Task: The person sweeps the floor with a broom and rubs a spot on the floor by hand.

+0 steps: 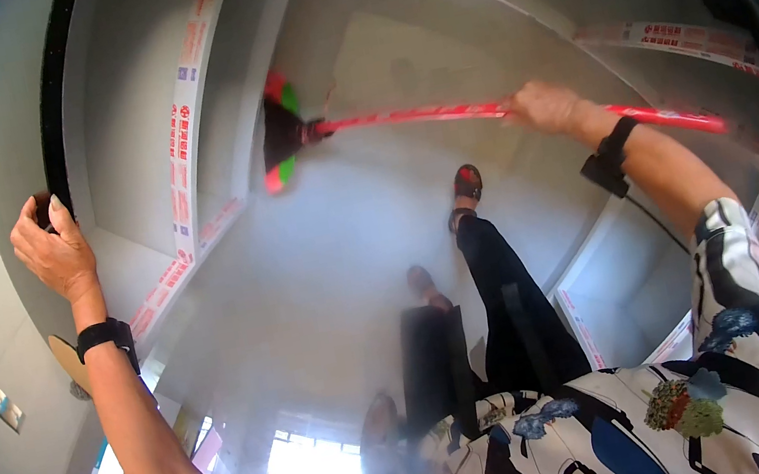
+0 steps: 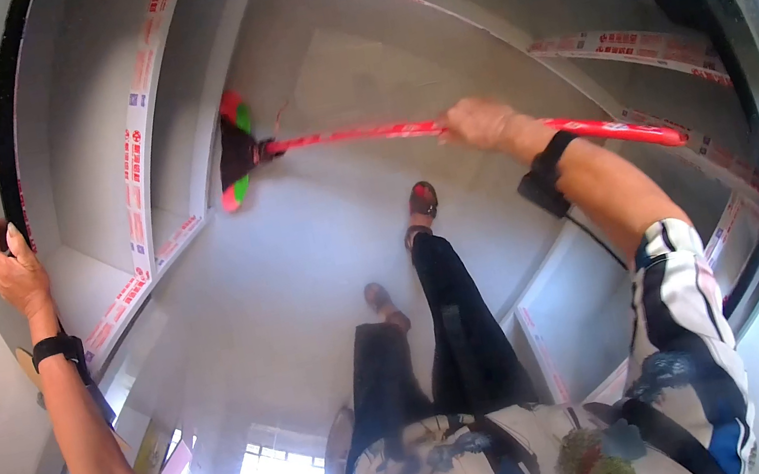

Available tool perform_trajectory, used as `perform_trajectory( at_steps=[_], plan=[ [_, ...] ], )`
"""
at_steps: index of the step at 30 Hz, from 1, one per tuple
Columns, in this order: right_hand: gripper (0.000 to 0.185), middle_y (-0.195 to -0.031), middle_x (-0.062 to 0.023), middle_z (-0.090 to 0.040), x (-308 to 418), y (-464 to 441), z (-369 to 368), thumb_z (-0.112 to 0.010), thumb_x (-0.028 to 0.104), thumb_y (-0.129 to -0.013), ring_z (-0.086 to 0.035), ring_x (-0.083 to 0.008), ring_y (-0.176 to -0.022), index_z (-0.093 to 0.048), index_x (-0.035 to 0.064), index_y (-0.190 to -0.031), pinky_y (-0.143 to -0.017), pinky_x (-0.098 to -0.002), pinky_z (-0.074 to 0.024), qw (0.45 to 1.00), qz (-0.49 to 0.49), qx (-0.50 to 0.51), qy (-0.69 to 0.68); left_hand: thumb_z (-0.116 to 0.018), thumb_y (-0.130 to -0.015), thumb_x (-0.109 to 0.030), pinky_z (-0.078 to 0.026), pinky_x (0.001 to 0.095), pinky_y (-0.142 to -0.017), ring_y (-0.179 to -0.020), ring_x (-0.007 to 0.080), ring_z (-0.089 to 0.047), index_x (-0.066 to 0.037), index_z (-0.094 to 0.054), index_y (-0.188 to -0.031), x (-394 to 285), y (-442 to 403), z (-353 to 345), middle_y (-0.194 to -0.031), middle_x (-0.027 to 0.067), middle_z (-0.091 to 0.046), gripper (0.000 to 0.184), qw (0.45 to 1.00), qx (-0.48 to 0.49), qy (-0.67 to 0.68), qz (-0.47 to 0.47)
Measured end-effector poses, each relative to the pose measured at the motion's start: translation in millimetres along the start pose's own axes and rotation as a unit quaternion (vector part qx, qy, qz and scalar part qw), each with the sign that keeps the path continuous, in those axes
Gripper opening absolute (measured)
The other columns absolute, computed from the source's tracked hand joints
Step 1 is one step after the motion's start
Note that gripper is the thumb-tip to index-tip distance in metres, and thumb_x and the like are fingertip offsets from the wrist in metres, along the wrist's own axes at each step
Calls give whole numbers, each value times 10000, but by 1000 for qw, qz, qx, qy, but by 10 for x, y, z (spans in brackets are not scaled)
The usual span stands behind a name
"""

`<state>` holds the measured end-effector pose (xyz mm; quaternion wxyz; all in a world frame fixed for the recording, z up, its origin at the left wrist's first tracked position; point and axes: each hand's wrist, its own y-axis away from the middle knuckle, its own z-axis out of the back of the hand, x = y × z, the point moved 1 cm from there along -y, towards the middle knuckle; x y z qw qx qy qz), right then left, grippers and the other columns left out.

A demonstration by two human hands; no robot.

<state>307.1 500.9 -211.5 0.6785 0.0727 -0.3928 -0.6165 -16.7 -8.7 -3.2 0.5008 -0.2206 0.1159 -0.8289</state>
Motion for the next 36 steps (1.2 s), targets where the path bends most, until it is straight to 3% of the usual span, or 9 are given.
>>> perform_trajectory(
  at_steps=[2, 6, 11, 13, 20, 23, 30, 34, 36],
  plan=[
    [331, -848, -159, -622, 326, -84, -134, -532, 383, -848, -591, -342, -859, -618, 83, -957, -765, -427, -479, 993, -34, 109, 18, -497, -864, -399, -409, 390, -849, -960, 265, -503, -71, -555, -1041, 8, -27, -28, -1000, 82, -538, 377, 1000, 1, 5, 3],
    [305, -835, -163, -632, 780, -12, -478, -543, 362, -843, -606, -340, -825, -623, 83, -935, -735, -435, -488, 987, -37, 154, 1, -499, -864, -412, -410, 380, -851, -960, 261, -506, -80, -560, -1038, -12, -8, -3, -1000, 82, -541, 380, 1000, 3, -6, 3],
    [280, -761, -180, -626, 925, 696, -462, -548, 339, -843, -605, -355, -766, -620, 93, -955, -683, -455, -478, 991, -60, 91, -75, -496, -883, -392, -405, 380, -862, -992, 268, -505, -80, -567, -1043, -2, -10, -13, -1034, 96, -554, 358, 1000, 7, -17, 21],
    [290, -720, -189, -613, 953, 1035, -289, -544, 342, -846, -596, -371, -737, -616, 86, -962, -657, -462, -470, 990, -89, 78, -79, -487, -882, -406, -399, 384, -877, -1000, 271, -502, -80, -566, -1054, 61, -16, -41, -1042, 97, -555, 377, 1000, 0, -20, -12],
    [277, -731, -212, -600, 1072, 1542, 99, -561, 289, -843, -575, -397, -719, -605, 68, -1003, -645, -458, -470, 982, -160, -1, -96, -523, -842, -446, -404, 404, -890, -1028, 299, -492, -122, -565, -1074, 65, -13, -69, -1077, 96, -546, 401, 999, 1, -47, 26],
    [243, -722, -218, -589, 1144, 1349, 141, -572, 225, -831, -571, -396, -714, -606, 55, -1001, -634, -463, -454, 973, -190, -67, -111, -532, -821, -478, -394, 425, -899, -1042, 311, -487, -134, -567, -1071, 68, -7, -86, -1087, 99, -542, 427, 998, -1, -42, 37],
    [320, -767, -198, -618, 1512, 249, -235, -526, 228, -844, -595, -378, -743, -562, 79, -1125, -661, -463, -468, 967, -152, -173, -109, -530, -798, -523, -402, 445, -878, -1044, 319, -488, -142, -566, -1065, 64, -16, -102, -1078, 114, -538, 467, 998, -9, -52, 42],
    [279, -779, -209, -622, 1923, -599, -663, -511, 179, -831, -599, -395, -778, -570, 30, -1059, -685, -467, -479, 970, -122, -158, -139, -512, -791, -561, -399, 453, -873, -1042, 320, -489, -141, -566, -1065, 108, -24, -134, -1082, 108, -537, 504, 998, -2, -47, 45],
    [316, -765, -233, -606, 2198, -774, -929, -521, 162, -821, -587, -408, -762, -542, 25, -1104, -672, -476, -465, 967, -112, -144, -179, -513, -789, -564, -399, 452, -873, -1042, 320, -489, -143, -566, -1065, 112, -13, -152, -1083, 108, -537, 507, 998, -7, -52, 42]
  ],
)
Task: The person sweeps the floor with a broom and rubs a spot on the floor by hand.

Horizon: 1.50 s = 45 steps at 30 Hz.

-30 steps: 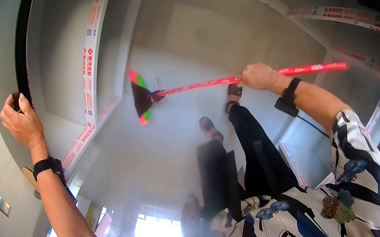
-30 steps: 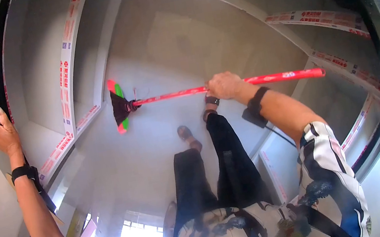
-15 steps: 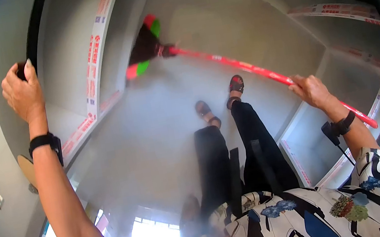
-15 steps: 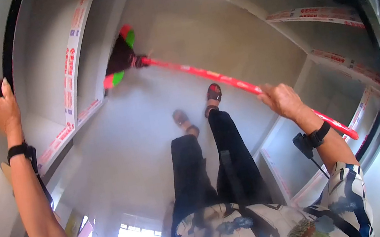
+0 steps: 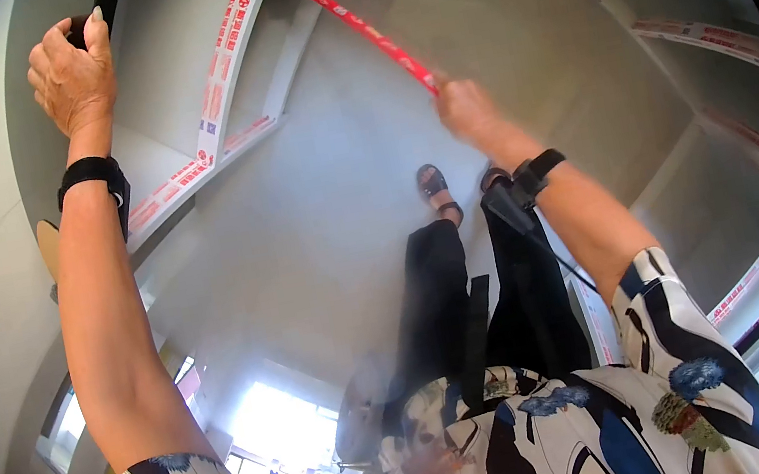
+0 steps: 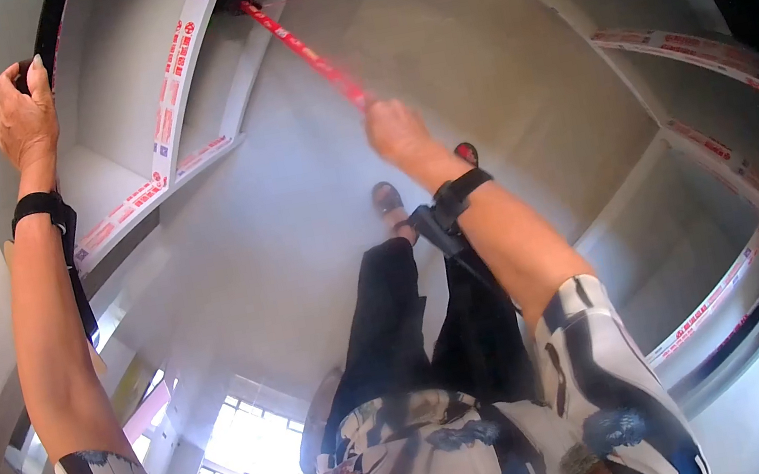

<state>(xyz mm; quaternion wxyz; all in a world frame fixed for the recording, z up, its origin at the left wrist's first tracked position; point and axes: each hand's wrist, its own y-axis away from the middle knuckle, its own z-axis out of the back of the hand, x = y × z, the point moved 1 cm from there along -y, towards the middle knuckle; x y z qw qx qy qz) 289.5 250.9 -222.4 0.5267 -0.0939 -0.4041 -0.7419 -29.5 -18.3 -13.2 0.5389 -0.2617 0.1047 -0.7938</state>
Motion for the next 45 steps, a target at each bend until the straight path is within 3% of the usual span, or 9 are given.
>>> perform_trajectory(
  at_steps=[4, 8, 13, 23, 27, 31, 35, 41, 45],
  plan=[
    [332, -783, -227, -611, 43, 338, -69, -527, 130, -805, -586, -427, -773, -489, 17, -1115, -699, -509, -464, 997, -13, 40, -58, -514, -786, -571, -400, 450, -870, -1036, 322, -490, -147, -566, -1065, -2, 0, 3, -1080, 105, -538, 510, 1000, -9, 8, 1],
    [381, -852, -264, -590, -335, 922, 76, -552, 159, -794, -583, -418, -799, -475, 50, -1151, -730, -487, -469, 993, -47, 105, -7, -510, -789, -571, -401, 452, -866, -1031, 321, -492, -151, -568, -1060, 3, -5, 0, -1080, 101, -540, 503, 1000, -19, 16, -2],
    [405, -886, -277, -586, -402, 1371, 391, -552, 172, -795, -581, -417, -803, -484, 56, -1177, -721, -481, -465, 994, -4, 99, -43, -494, -816, -535, -402, 439, -870, -1016, 318, -500, -154, -575, -1067, -22, -7, 44, -1070, 99, -544, 463, 1000, 0, 6, -2],
    [425, -729, -242, -587, 224, 674, 104, -535, 195, -830, -571, -417, -738, -460, 26, -1213, -655, -481, -443, 990, -8, 130, -52, -503, -791, -582, -409, 450, -858, -1033, 321, -495, -153, -565, -1067, 12, -3, -15, -1080, 105, -542, 513, 1000, -7, 3, -15],
    [431, -781, -205, -613, 45, 817, 48, -525, 217, -829, -594, -384, -779, -437, 55, -1218, -705, -450, -470, 990, -9, 140, -9, -489, -802, -581, -398, 442, -883, -1050, 320, -487, -154, -566, -1088, -16, 11, -8, -1103, 109, -538, 519, 1000, 0, 4, 3],
    [382, -794, -230, -605, -445, 1312, 195, -553, 212, -829, -575, -418, -771, -502, 91, -1187, -677, -477, -459, 997, -24, 69, 6, -474, -815, -575, -390, 426, -907, -1060, 318, -482, -150, -566, -1107, -23, 0, 47, -1124, 112, -534, 523, 1000, 19, 4, 9],
    [349, -787, -228, -600, -737, 1843, 588, -579, 210, -813, -573, -417, -740, -535, 106, -1143, -660, -470, -459, 993, -52, 102, -32, -473, -819, -569, -390, 426, -908, -1061, 314, -484, -150, -565, -1111, -9, 7, 25, -1120, 111, -537, 520, 1000, 10, 5, 6],
    [332, -792, -243, -593, -1140, 2482, 839, -588, 194, -816, -573, -420, -738, -567, 90, -1131, -660, -454, -459, 983, -132, 101, -77, -491, -805, -576, -400, 457, -880, -1045, 326, -492, -146, -572, -1079, 21, 5, -30, -1099, 114, -540, 516, 1000, -3, 15, -11],
    [294, -756, -240, -586, -1228, 2348, 746, -572, 188, -830, -573, -417, -723, -572, 73, -1100, -638, -445, -457, 980, -174, 70, -67, -490, -808, -569, -398, 454, -894, -1053, 333, -489, -148, -585, -1081, 98, -39, -67, -1114, 120, -544, 510, 1000, -2, 4, -17]
  ],
)
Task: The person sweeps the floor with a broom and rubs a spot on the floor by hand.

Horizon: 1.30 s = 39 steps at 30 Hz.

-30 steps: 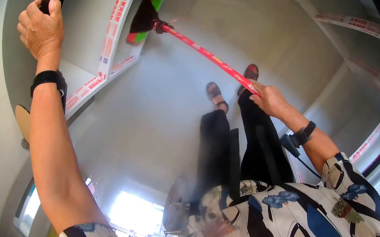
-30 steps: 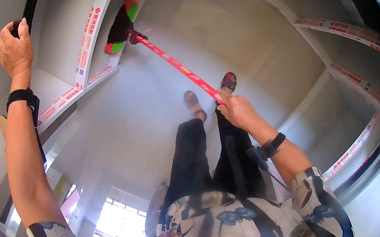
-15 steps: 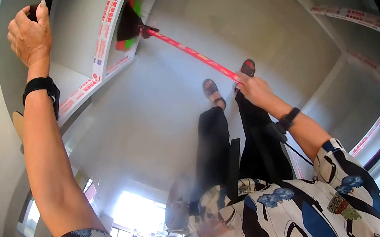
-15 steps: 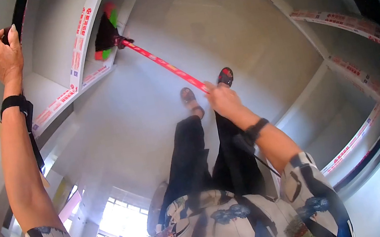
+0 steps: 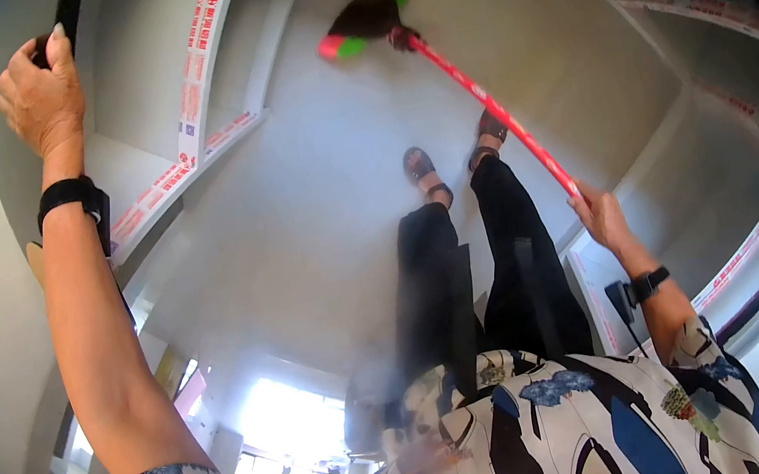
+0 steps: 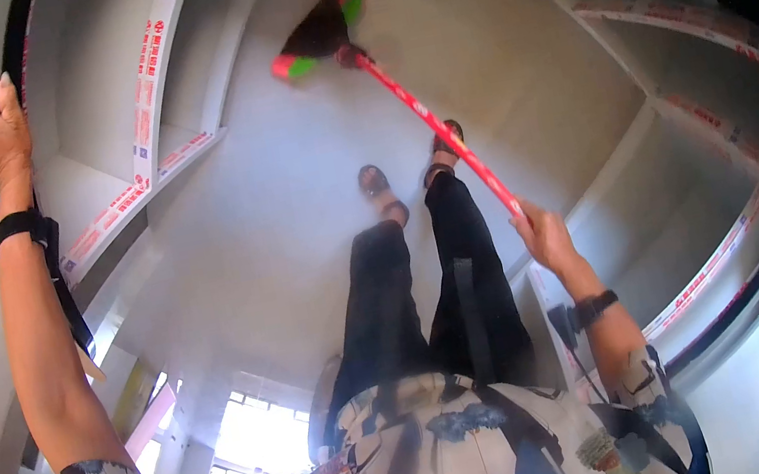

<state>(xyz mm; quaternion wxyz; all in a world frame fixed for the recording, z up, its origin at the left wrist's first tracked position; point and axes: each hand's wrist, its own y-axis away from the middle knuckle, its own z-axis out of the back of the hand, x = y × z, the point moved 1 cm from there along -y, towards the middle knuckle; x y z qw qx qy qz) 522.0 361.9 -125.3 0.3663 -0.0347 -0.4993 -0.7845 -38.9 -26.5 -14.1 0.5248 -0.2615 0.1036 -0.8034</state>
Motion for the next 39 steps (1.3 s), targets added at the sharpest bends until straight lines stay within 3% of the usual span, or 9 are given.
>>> perform_trajectory(
  at_steps=[5, 11, 21, 26, 30, 39],
  plan=[
    [283, -750, -236, -585, 139, -627, -306, -553, 190, -839, -562, -434, -734, -556, 71, -1095, -619, -473, -446, 993, 73, -82, -32, -498, -806, -545, -396, 428, -906, -1059, 328, -486, -143, -605, -1066, 33, -27, -43, -1088, 129, -563, 490, 1000, 11, 21, 2],
    [291, -777, -242, -594, 353, -962, -636, -560, 184, -828, -563, -436, -758, -548, 57, -1089, -654, -488, -449, 988, 93, -116, -51, -504, -805, -538, -392, 419, -911, -1047, 313, -491, -139, -616, -1047, 57, -84, -57, -1068, 117, -572, 480, 1000, 20, 12, -15],
    [335, -692, -274, -579, 374, -472, -1187, -553, 214, -817, -573, -444, -678, -514, 33, -1096, -645, -507, -477, 997, 64, -39, -32, -484, -824, -525, -392, 412, -905, -1046, 290, -487, -97, -612, -1044, 20, -56, 3, -1043, 117, -573, 498, 1000, 6, 18, -24],
    [435, -759, -234, -607, 587, -222, -1592, -562, 241, -824, -593, -406, -714, -446, 54, -1199, -648, -476, -485, 993, 41, 107, 36, -477, -842, -497, -400, 418, -884, -1000, 326, -516, -68, -617, -1032, -31, -53, 63, -1020, 168, -594, 490, 999, 4, -1, -36],
    [424, -724, -207, -609, 512, -155, -1749, -542, 223, -842, -607, -373, -692, -427, 28, -1202, -623, -453, -495, 993, 65, 76, 69, -481, -822, -534, -383, 405, -913, -1039, 288, -489, -80, -611, -1043, 62, -91, -11, -1030, 126, -577, 521, 999, 17, 4, -30],
    [425, -698, -224, -600, 475, -223, -1449, -574, 226, -818, -587, -403, -654, -462, 40, -1183, -610, -478, -480, 996, 75, 55, 3, -497, -812, -533, -390, 392, -908, -1039, 284, -495, -107, -623, -1027, -10, -52, 31, -1028, 111, -586, 493, 1000, 17, 7, -13]
  ],
)
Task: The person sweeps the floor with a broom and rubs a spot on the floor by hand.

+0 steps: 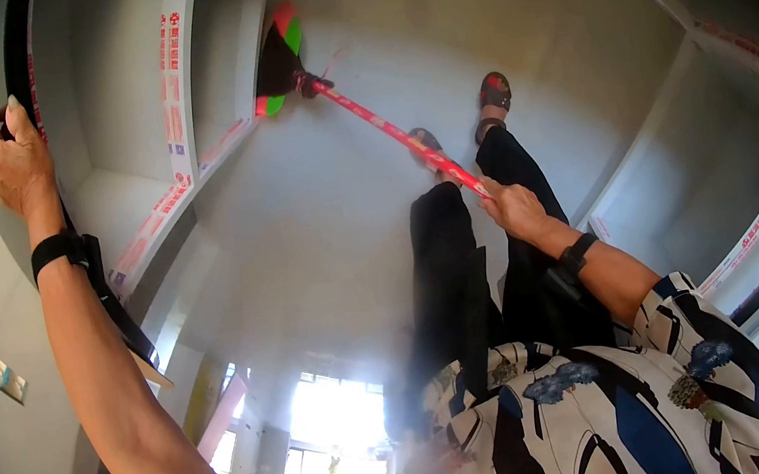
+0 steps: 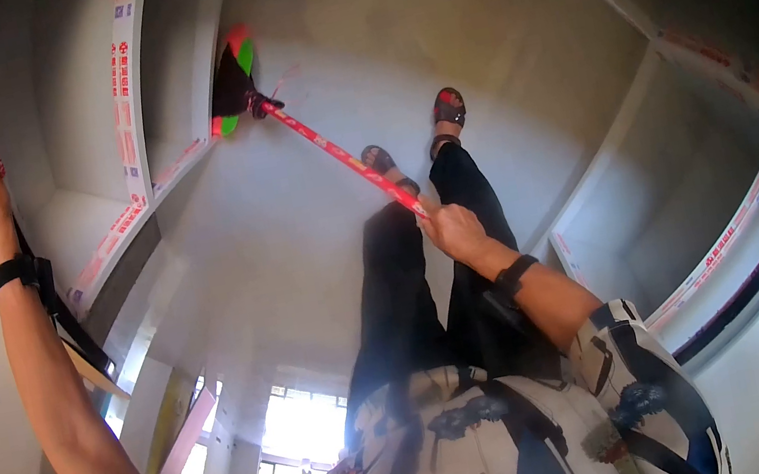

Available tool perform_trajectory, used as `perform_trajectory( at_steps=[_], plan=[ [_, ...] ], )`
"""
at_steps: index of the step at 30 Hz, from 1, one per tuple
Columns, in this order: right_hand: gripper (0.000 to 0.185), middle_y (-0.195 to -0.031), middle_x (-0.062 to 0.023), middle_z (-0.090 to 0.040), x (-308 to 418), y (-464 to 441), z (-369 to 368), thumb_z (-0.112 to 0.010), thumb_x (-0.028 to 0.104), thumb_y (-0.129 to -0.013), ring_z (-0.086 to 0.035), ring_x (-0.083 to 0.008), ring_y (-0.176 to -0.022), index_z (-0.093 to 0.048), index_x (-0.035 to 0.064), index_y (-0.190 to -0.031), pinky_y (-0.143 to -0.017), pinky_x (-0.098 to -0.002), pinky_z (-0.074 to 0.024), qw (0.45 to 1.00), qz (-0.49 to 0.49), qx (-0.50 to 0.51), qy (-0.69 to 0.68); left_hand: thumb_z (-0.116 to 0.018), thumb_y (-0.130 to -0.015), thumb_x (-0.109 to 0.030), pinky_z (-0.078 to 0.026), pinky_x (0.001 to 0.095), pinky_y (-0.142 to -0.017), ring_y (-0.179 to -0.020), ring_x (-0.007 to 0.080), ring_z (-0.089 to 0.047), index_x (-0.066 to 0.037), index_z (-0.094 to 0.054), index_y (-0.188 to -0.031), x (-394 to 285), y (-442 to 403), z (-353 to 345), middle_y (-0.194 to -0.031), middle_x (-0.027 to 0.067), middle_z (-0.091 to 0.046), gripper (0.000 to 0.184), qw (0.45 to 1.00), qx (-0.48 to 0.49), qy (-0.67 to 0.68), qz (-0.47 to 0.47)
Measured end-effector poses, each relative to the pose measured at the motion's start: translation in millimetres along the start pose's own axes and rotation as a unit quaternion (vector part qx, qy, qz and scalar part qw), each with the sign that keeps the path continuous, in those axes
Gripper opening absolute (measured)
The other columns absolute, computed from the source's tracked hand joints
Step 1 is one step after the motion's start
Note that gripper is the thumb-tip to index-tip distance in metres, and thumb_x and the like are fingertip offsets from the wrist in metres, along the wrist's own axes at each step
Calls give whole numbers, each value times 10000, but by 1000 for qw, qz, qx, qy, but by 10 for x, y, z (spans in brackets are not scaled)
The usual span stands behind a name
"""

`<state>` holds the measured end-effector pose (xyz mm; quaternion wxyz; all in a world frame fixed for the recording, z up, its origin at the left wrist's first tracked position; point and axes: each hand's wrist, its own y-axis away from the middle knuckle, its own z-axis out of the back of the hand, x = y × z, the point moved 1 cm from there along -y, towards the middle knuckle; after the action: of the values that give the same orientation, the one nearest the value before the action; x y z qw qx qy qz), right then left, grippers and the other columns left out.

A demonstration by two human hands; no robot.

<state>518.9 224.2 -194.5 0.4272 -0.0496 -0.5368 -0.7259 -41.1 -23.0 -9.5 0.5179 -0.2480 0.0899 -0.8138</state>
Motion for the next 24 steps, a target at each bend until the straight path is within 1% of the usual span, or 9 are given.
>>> perform_trajectory(
  at_steps=[4, 7, 9, 12, 14, 19, 20, 22, 24],
  plan=[
    [415, -727, -234, -600, 71, -115, -70, -573, 227, -819, -587, -410, -698, -466, 65, -1186, -641, -485, -473, 1000, -9, -8, -1, -486, -839, -516, -403, 410, -872, -982, 295, -530, -97, -635, -1010, -10, 2, 9, -979, 123, -620, 476, 1000, -26, -10, -10],
    [400, -773, -255, -595, 7, -122, -110, -559, 219, -830, -576, -429, -759, -455, 79, -1189, -686, -490, -463, 996, -29, 33, -74, -489, -838, -517, -402, 410, -875, -988, 293, -528, -106, -635, -1009, 11, -9, -36, -977, 121, -619, 469, 999, -41, -3, -18],
    [376, -816, -275, -586, 23, -130, -160, -537, 208, -843, -563, -441, -814, -443, 87, -1187, -720, -492, -452, 975, -16, 76, -210, -490, -838, -517, -402, 411, -878, -992, 295, -527, -109, -636, -1007, 36, -10, -49, -976, 122, -617, 465, 999, -43, 2, -18],
    [380, -755, -244, -586, 151, -47, -256, -525, 168, -858, -578, -421, -743, -464, 51, -1214, -656, -443, -467, 984, -16, 32, -172, -488, -839, -520, -400, 412, -880, -1005, 293, -522, -108, -634, -1010, 47, -7, -49, -978, 116, -617, 470, 1000, -20, -6, -17],
    [359, -777, -256, -589, 161, -51, -274, -510, 175, -864, -572, -434, -760, -472, 50, -1198, -674, -470, -461, 991, -28, 19, -128, -491, -839, -518, -400, 408, -882, -1011, 289, -520, -105, -631, -1016, 13, 2, -33, -982, 109, -620, 470, 999, -39, -28, -13],
    [360, -830, -251, -597, 93, -85, -17, -507, 233, -867, -570, -430, -780, -483, 67, -1186, -705, -504, -449, 991, -107, 75, -3, -496, -837, -510, -400, 404, -882, -1000, 289, -523, -99, -628, -1019, 117, -28, -123, -978, 108, -622, 469, 999, -28, -16, -22],
    [360, -830, -251, -597, 50, -36, 44, -507, 233, -867, -570, -430, -780, -483, 67, -1186, -705, -504, -449, 992, -102, 78, -4, -497, -836, -507, -400, 403, -881, -996, 291, -524, -97, -628, -1018, 179, -46, -154, -978, 111, -622, 467, 999, -16, -14, -30],
    [337, -819, -237, -602, -47, 157, 315, -506, 248, -869, -571, -425, -780, -498, 81, -1162, -695, -501, -447, 998, -62, 22, -24, -500, -835, -503, -402, 403, -878, -993, 292, -525, -96, -630, -1014, 88, -22, -84, -978, 111, -622, 463, 999, -17, -22, -21],
    [314, -818, -240, -604, -369, 436, 392, -459, 282, -893, -573, -419, -787, -502, 99, -1145, -695, -507, -445, 998, -55, -1, 0, -503, -834, -499, -403, 403, -875, -990, 293, -526, -95, -631, -1010, 40, -7, -48, -978, 111, -621, 459, 999, -20, -28, -8]
  ],
)
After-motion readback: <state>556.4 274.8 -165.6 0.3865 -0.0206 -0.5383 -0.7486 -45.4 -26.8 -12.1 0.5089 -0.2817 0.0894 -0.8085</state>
